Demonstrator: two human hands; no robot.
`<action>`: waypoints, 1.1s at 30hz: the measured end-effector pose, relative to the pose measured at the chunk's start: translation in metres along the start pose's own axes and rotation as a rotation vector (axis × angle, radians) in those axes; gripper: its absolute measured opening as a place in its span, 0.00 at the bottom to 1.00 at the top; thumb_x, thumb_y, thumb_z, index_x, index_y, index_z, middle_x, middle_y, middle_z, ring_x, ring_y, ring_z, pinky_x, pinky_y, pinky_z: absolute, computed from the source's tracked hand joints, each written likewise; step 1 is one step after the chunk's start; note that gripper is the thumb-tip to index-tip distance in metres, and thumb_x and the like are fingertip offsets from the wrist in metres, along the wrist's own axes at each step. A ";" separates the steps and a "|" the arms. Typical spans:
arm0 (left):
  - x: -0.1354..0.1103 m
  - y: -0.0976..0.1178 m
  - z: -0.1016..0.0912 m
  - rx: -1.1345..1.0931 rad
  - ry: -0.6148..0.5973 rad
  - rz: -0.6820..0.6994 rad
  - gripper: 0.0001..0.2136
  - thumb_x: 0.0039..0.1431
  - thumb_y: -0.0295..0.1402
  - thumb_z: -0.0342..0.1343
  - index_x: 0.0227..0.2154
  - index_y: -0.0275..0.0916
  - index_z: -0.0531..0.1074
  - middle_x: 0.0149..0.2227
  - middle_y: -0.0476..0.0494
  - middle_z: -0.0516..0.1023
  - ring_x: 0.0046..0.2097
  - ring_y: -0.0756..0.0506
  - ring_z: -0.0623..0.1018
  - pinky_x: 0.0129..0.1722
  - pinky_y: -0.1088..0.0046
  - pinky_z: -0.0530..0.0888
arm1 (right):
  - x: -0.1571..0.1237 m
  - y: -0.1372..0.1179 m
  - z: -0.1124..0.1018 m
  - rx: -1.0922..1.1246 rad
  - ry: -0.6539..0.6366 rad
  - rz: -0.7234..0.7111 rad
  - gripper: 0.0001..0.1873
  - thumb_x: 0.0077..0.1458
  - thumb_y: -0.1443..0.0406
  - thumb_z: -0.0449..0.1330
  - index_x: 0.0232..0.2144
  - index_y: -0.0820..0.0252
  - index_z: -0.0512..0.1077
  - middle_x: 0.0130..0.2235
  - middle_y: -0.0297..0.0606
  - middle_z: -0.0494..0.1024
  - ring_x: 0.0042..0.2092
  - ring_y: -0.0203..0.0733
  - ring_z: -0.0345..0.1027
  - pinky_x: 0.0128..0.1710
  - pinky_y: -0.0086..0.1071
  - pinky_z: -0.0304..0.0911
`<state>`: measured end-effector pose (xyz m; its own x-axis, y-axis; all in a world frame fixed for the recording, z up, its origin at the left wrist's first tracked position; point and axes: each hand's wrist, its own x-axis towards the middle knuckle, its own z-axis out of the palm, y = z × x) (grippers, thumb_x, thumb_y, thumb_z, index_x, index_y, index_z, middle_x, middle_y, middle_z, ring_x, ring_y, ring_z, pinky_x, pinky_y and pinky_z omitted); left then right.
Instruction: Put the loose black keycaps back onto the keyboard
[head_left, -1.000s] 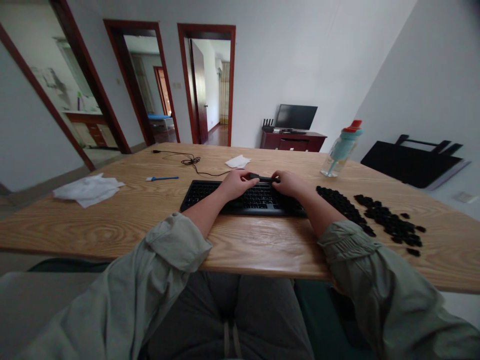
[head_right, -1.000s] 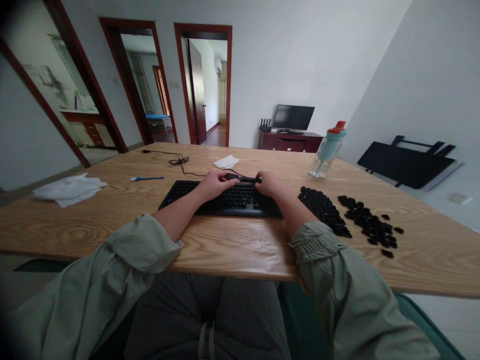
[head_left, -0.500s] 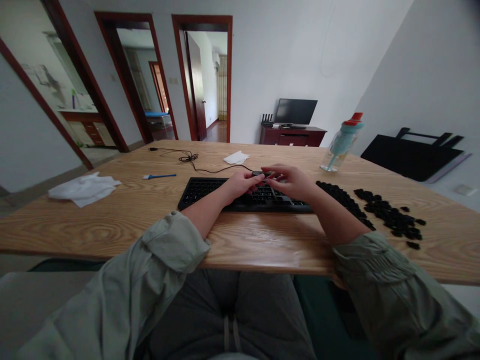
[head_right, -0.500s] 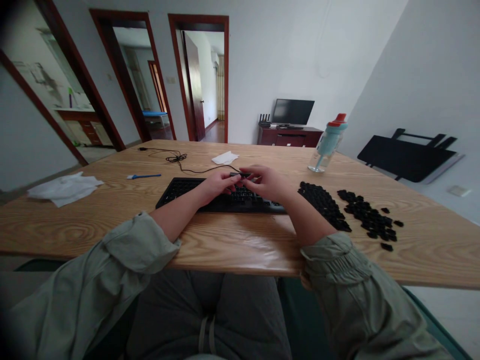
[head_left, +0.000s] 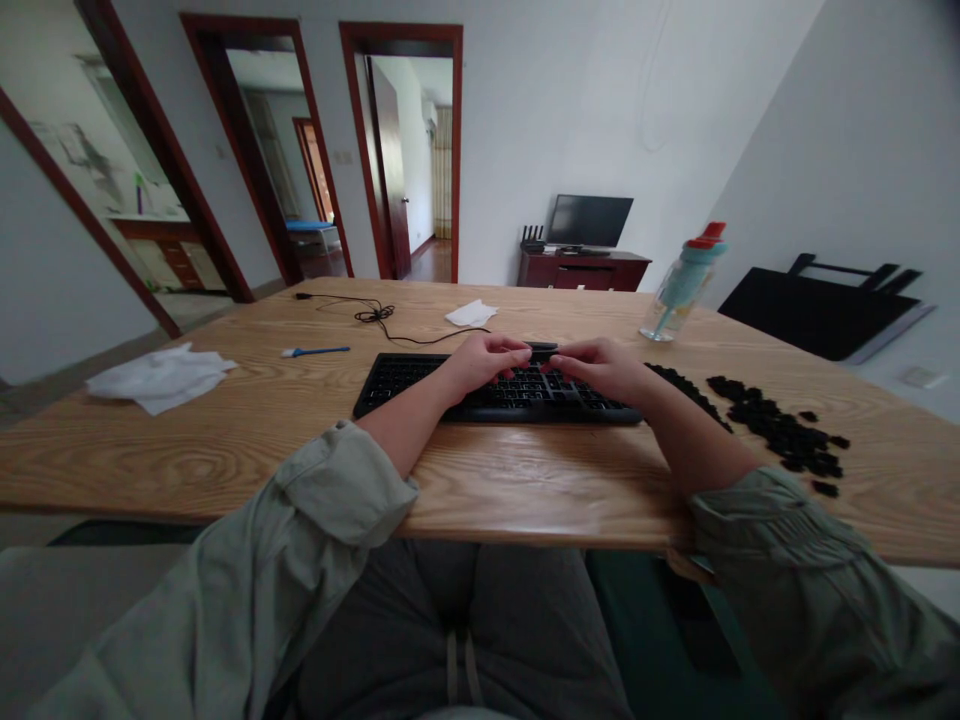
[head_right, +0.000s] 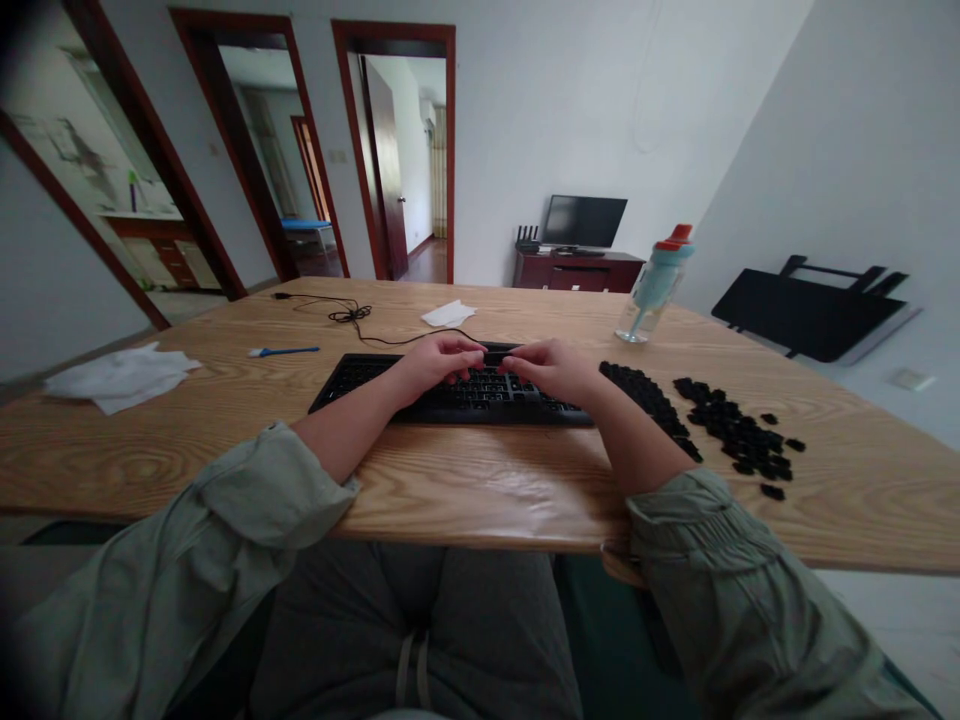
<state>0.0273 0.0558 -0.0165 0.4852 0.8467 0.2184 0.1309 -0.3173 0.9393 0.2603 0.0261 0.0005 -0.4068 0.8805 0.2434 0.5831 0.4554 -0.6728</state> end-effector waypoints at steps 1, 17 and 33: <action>0.002 -0.001 0.001 0.011 0.003 0.009 0.20 0.52 0.46 0.64 0.42 0.36 0.79 0.36 0.42 0.81 0.31 0.52 0.74 0.27 0.78 0.66 | 0.001 0.002 0.001 -0.003 -0.012 0.007 0.27 0.56 0.47 0.58 0.37 0.64 0.82 0.23 0.34 0.70 0.26 0.35 0.57 0.24 0.30 0.50; 0.011 -0.012 0.004 0.749 -0.046 0.159 0.11 0.52 0.33 0.61 0.38 0.39 0.83 0.28 0.47 0.80 0.30 0.47 0.74 0.33 0.73 0.68 | 0.012 0.033 0.015 -0.254 -0.002 -0.002 0.19 0.53 0.58 0.60 0.43 0.59 0.83 0.24 0.34 0.77 0.25 0.35 0.60 0.25 0.30 0.54; 0.005 -0.009 0.005 0.923 -0.148 0.264 0.12 0.57 0.33 0.58 0.41 0.42 0.83 0.43 0.44 0.84 0.45 0.43 0.79 0.49 0.71 0.71 | 0.009 0.027 0.016 -0.338 -0.050 -0.099 0.12 0.51 0.66 0.62 0.37 0.58 0.82 0.30 0.36 0.80 0.29 0.37 0.67 0.30 0.31 0.61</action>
<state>0.0328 0.0611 -0.0254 0.6920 0.6578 0.2974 0.5984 -0.7531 0.2733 0.2613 0.0445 -0.0262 -0.5024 0.8259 0.2558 0.7352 0.5638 -0.3762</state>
